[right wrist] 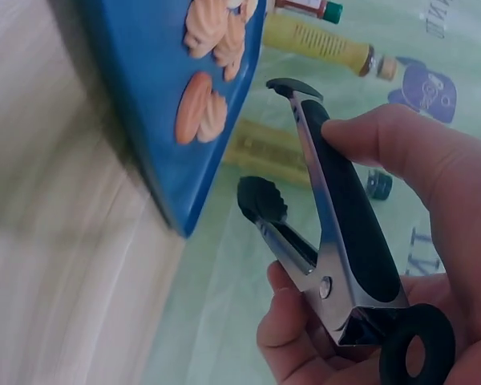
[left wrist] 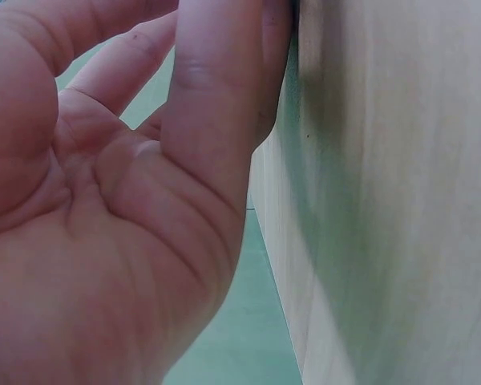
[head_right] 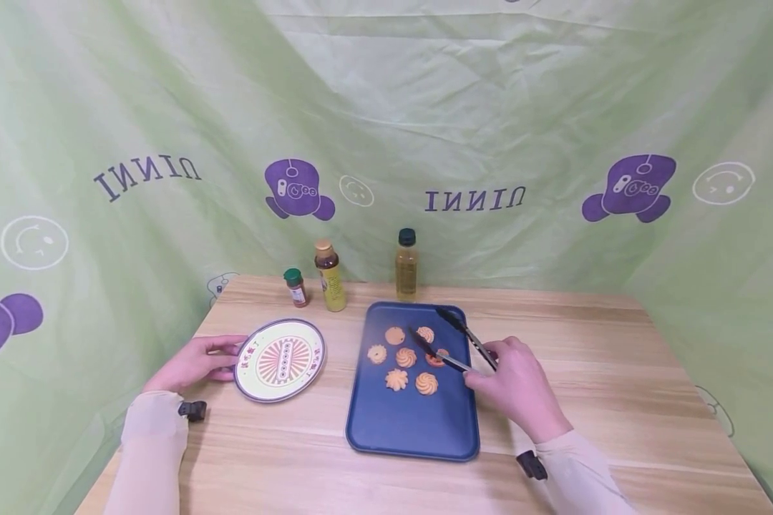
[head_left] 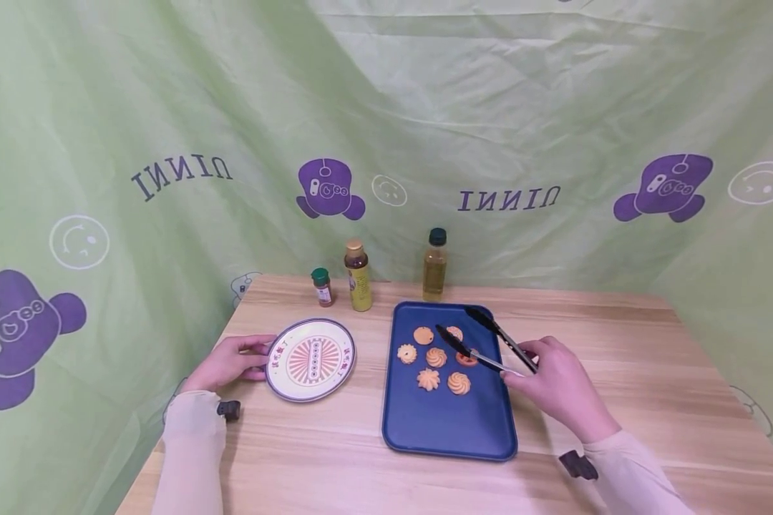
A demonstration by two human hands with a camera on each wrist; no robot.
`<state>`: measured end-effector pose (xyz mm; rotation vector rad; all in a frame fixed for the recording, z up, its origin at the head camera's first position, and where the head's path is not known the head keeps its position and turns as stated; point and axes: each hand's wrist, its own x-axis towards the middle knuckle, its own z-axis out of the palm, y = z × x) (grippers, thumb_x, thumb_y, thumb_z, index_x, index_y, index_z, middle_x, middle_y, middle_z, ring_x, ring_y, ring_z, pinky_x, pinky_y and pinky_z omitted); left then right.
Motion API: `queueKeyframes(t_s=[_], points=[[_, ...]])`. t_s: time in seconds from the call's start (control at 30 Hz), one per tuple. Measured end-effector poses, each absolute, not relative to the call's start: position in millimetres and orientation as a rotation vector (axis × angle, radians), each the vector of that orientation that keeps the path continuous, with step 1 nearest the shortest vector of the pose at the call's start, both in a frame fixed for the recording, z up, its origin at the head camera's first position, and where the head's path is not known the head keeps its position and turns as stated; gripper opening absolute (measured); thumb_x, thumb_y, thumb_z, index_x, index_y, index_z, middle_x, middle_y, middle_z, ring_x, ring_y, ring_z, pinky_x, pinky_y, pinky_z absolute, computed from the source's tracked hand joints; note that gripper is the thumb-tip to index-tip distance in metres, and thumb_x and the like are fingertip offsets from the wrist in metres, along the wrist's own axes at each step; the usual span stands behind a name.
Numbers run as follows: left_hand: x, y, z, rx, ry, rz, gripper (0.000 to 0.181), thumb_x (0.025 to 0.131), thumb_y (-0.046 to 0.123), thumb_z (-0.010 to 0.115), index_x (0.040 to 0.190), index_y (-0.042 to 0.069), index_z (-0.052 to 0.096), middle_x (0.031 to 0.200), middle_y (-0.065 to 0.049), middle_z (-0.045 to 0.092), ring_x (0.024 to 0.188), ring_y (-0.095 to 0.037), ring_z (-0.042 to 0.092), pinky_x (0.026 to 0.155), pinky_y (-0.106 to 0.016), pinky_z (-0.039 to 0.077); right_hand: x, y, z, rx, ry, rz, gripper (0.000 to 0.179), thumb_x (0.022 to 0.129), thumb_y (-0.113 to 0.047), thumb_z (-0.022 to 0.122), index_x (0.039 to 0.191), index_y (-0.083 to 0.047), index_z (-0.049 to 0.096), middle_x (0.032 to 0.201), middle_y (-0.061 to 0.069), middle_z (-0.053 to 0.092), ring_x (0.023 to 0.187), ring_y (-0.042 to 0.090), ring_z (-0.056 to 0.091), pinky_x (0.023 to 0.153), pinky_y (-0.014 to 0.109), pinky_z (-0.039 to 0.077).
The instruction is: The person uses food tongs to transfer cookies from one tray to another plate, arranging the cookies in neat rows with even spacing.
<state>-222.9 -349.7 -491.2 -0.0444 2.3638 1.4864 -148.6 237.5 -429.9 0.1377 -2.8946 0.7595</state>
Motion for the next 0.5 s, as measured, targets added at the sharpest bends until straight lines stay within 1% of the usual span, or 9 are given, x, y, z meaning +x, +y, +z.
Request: queueKeyframes(t_s=[0.13, 0.27, 0.4, 0.5], points=[[-222, -349, -490, -0.027, 2.369, 1.479, 0.058, 0.108, -0.003, 0.066, 0.163, -0.007, 0.05, 0.14, -0.031, 0.061, 0.096, -0.016, 0.077, 0.088, -0.033, 0.076, -153, 228, -430, 0.162, -2.931, 0.74, 0.056, 0.083, -0.033, 0.09, 0.122, 0.006, 0.08, 0.104, 0.014, 0.073, 0.082, 0.024, 0.061, 0.069, 0.034, 0.053], [-221, -348, -488, -0.018, 2.371, 1.484, 0.058, 0.108, -0.003, 0.067, 0.163, -0.008, 0.049, 0.139, -0.032, 0.061, 0.094, -0.016, 0.077, 0.086, -0.033, 0.076, -156, 219, -428, 0.184, -2.966, 0.727, 0.058, 0.084, -0.034, 0.091, 0.122, 0.007, 0.079, 0.106, 0.016, 0.074, 0.084, 0.025, 0.064, 0.071, 0.039, 0.059], [-220, -347, -488, -0.018, 2.372, 1.492, 0.058, 0.108, -0.004, 0.067, 0.163, -0.008, 0.049, 0.14, -0.033, 0.061, 0.096, -0.016, 0.076, 0.086, -0.033, 0.076, -160, 212, -424, 0.205, -3.002, 0.733, 0.06, 0.084, -0.034, 0.093, 0.124, 0.009, 0.078, 0.11, 0.018, 0.075, 0.088, 0.026, 0.067, 0.076, 0.046, 0.065], [-220, -347, -487, -0.021, 2.373, 1.493, 0.059, 0.108, -0.004, 0.067, 0.163, -0.008, 0.049, 0.14, -0.034, 0.061, 0.097, -0.016, 0.076, 0.087, -0.033, 0.076, -162, 206, -422, 0.221, -3.018, 0.734, 0.06, 0.084, -0.033, 0.094, 0.123, 0.009, 0.078, 0.111, 0.018, 0.075, 0.089, 0.026, 0.068, 0.079, 0.049, 0.068]])
